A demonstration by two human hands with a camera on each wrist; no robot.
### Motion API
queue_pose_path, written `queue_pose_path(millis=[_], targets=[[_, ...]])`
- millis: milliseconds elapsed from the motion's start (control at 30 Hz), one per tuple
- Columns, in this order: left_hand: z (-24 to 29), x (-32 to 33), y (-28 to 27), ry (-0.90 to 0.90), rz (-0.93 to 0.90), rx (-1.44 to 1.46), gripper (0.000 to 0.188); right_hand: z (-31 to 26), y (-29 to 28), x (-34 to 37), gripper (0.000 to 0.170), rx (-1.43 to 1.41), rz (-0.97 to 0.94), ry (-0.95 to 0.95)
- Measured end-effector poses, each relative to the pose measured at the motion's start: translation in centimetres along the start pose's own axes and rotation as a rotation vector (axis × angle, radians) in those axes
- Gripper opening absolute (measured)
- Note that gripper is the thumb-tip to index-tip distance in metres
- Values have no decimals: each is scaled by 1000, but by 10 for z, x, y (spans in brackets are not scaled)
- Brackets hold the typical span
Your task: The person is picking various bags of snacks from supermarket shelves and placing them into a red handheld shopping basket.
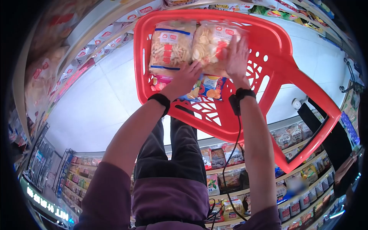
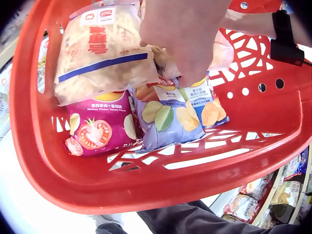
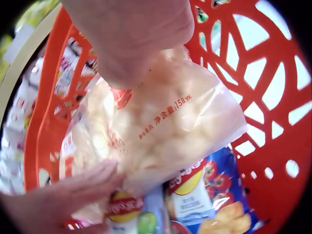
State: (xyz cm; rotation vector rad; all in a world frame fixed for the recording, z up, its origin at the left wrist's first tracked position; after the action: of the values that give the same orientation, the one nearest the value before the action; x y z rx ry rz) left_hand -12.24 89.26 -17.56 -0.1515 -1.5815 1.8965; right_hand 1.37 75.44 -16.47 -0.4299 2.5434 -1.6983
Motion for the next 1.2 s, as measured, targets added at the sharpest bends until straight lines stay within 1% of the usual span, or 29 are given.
queue_pose_path(millis=[33, 67, 133, 200, 267, 300, 333, 400, 433, 467, 533, 633, 667, 700, 733, 767, 800, 867, 900, 1000, 1033, 1100, 1133, 1167, 1200], targets=[[0, -2, -1, -4, 2, 12, 53, -20, -11, -1, 62, 1, 53, -145], [0, -3, -2, -6, 2, 9, 52, -35, -9, -3, 63, 80, -55, -205], [0, 2, -1, -16, -13, 3, 51, -62, 3, 8, 60, -238, -301, -497], [-2, 5, 0, 0, 22, 24, 50, -43, 7, 17, 62, 11, -352, -425], [-4, 2, -5, 12, 30, 13, 48, -18, 0, 26, 67, 101, -204, -260], [-4, 2, -7, 4, 88, 32, 45, -3, 1, 33, 65, -5, -147, -108], [-3, 4, -6, 4, 89, 72, 43, 7, -1, 42, 64, -107, -96, 45], [-7, 5, -8, 8, 102, 142, 39, -8, -7, 63, 61, -134, -90, -98], [-11, 9, -16, 4, 134, 223, 29, -21, -18, 75, 60, -145, -85, -167], [-16, 13, -18, -26, 75, 267, 28, -32, -18, 88, 56, 7, -192, -159], [-23, 25, -19, -92, -47, 361, 27, -42, -6, 116, 52, -83, -324, -234], [-22, 58, -21, 75, 75, 204, 33, -59, 28, 148, 50, -110, -653, -319], [-22, 70, -18, 132, 116, 148, 35, -64, 32, 149, 49, -136, -671, -285], [-25, 81, -15, 112, 127, 297, 38, -75, 33, 149, 49, -163, -693, -249], [-25, 85, -12, 55, -9, 368, 40, -82, 38, 150, 49, -190, -713, -213], [-25, 92, -9, -1, -145, 440, 43, -82, 55, 149, 64, -220, -784, -93], [-24, 98, -2, -56, -283, 512, 45, -87, 62, 146, 71, -239, -777, 8], [-18, 104, 10, -60, -249, 602, 42, -99, 73, 144, 85, -272, -761, 215], [-15, 104, 16, -60, -230, 649, 41, -91, 95, 153, 108, -340, -673, 332], [-12, 98, 38, -267, -523, 710, 37, -88, 119, 158, 116, -328, -707, 558], [-13, 94, 44, -272, -500, 659, 34, -86, 127, 157, 120, -308, -712, 578], [-12, 91, 49, -284, -461, 561, 31, -80, 137, 152, 120, -329, -686, 612], [-16, 89, 47, -328, -431, 579, 29, -77, 140, 150, 120, -338, -675, 629], [-24, 84, 45, -372, -396, 595, 27, -71, 143, 149, 116, -359, -654, 716], [-33, 79, 45, -416, -357, 611, 26, -66, 144, 146, 115, -366, -637, 727]])
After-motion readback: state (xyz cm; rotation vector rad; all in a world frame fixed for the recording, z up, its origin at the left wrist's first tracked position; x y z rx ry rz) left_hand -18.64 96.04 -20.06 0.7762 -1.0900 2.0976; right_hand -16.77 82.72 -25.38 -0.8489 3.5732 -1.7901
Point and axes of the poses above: each hand's wrist, its own x-axis away from the middle knuckle, its own y-axis out of the palm, z = x × y, the point moved 7 cm from there along -x, towards the middle knuckle, and after that the axes turned 9 degrees about -x, right-handed, at the moved point
